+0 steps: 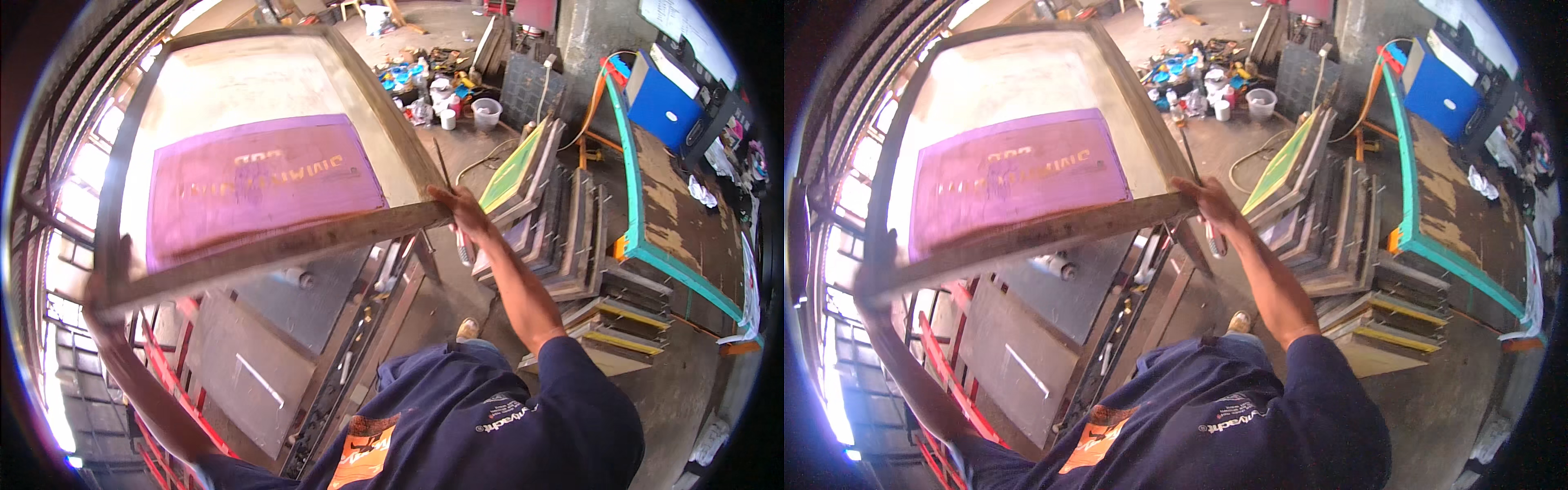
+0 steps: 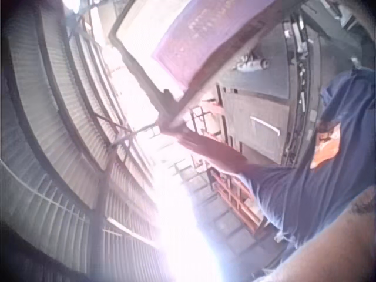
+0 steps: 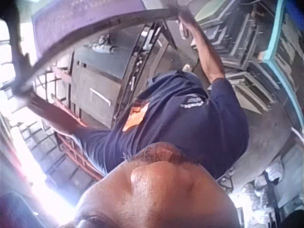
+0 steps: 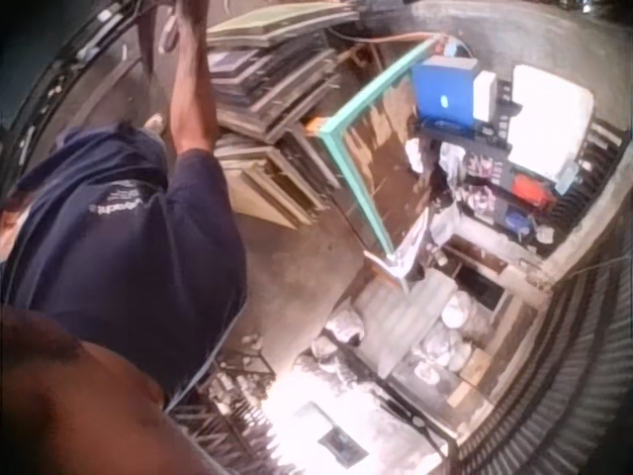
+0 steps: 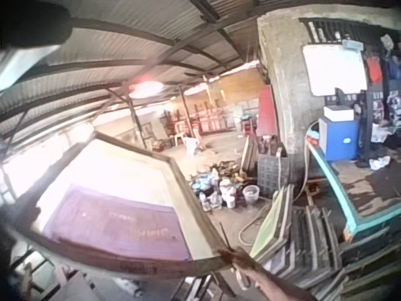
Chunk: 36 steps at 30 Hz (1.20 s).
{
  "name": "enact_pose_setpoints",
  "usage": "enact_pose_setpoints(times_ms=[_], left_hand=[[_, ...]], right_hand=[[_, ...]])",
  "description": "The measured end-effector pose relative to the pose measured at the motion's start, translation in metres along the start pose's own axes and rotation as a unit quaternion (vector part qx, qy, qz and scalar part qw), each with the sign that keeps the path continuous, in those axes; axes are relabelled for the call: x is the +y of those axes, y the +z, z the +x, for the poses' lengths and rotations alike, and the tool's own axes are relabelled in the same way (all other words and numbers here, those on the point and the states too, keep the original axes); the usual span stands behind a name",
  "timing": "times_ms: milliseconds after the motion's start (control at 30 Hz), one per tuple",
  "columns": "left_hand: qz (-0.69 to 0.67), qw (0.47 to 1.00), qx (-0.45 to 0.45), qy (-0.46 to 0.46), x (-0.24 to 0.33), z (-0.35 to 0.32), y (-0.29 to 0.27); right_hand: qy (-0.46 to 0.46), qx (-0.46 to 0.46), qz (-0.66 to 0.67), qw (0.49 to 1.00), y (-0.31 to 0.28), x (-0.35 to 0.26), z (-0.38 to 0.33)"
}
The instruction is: The person assembles screen printing frames by placing mesh screens into wooden frames and securing them with a screwdriver. They repeatedly pick up screens from a stack, position them on a workbench, and tighten the clamps to hold the mesh in place.
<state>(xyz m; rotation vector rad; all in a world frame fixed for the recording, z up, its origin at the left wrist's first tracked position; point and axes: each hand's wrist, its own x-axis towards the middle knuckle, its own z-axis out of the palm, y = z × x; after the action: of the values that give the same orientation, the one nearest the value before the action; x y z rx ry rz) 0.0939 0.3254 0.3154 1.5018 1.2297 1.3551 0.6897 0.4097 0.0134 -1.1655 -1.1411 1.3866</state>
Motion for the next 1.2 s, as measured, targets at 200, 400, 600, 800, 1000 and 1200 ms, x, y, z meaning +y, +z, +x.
enact_pose_setpoints(times_ms=[200,400,600,800,1000,1200], left_hand=[[-0.024,0.984,-0.155,-0.080,0.026,0.243,0.200],[-0.080,0.894,-0.358,-0.255,-0.070,0.392,0.368],[-0.005,0.906,-0.370,-0.207,-0.194,0.526,0.527],[-0.012,0.915,-0.325,-0.238,-0.338,0.668,0.673],[0.119,0.881,-0.364,-0.277,-0.437,0.711,0.794],[0.154,0.830,-0.457,-0.280,-0.475,0.696,0.894]], right_hand=[[0.097,0.099,0.071,0.988,-0.078,0.067,0.003],[0.181,0.128,0.079,0.972,-0.125,0.128,-0.001],[0.313,0.094,0.119,0.937,-0.142,0.190,0.062],[0.409,0.103,0.179,0.889,-0.137,0.217,0.144],[0.419,0.130,0.259,0.861,-0.135,0.251,0.193],[0.404,0.149,0.360,0.827,-0.130,0.264,0.211]])
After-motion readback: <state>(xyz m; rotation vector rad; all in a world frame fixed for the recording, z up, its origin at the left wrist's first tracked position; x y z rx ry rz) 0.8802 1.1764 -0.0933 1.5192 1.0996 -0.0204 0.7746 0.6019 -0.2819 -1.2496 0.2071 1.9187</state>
